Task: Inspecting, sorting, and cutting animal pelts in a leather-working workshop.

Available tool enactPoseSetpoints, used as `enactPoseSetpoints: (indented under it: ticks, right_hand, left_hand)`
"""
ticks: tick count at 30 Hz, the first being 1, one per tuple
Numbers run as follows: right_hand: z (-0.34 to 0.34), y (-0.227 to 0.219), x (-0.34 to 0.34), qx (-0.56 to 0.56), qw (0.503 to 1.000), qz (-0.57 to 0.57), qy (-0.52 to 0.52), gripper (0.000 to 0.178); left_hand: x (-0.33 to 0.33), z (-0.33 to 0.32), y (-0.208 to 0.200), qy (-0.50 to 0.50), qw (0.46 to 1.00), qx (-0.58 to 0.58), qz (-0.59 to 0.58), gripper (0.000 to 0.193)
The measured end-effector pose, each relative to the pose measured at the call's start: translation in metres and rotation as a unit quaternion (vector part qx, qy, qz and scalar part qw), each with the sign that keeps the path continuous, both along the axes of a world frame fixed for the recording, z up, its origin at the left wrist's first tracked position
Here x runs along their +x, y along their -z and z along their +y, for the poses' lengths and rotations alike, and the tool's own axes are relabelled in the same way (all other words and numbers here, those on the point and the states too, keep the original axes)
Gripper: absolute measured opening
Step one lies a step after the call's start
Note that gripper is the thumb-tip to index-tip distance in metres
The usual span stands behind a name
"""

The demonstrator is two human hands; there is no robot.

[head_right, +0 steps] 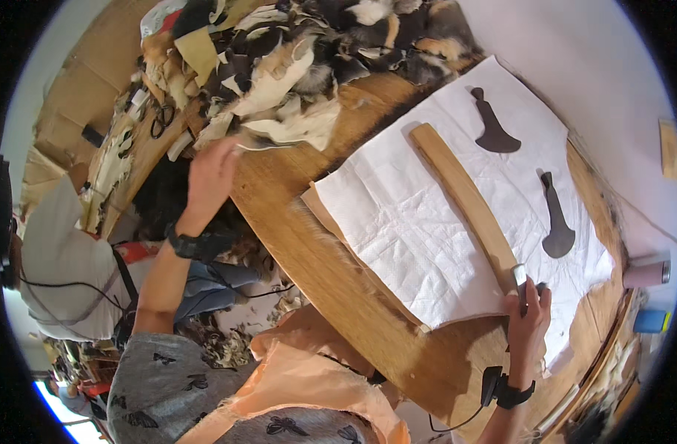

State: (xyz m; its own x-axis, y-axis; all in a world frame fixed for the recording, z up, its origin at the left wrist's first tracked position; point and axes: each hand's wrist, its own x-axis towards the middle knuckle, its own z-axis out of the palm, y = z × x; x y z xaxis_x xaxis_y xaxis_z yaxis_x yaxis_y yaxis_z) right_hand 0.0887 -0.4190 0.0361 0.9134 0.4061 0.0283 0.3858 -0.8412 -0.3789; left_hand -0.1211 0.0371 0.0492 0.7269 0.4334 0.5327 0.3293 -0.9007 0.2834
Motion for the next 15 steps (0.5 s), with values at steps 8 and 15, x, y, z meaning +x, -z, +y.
enactPoseSetpoints:
  ticks: [8,15]
  right_hand:
    - [-0.022,-0.005,-0.015,0.099,0.991,-0.086,-0.008,0.039]
    - [-0.052,-0.033,-0.018,0.771,0.584,0.249,-0.055,0.042]
  left_hand:
    - [0.029,-0.06,-0.089,0.002,0.998,-0.042,-0.056,0.013]
    - [0.101,-0.142,-0.058,0.2,0.941,-0.271,0.029,0.012]
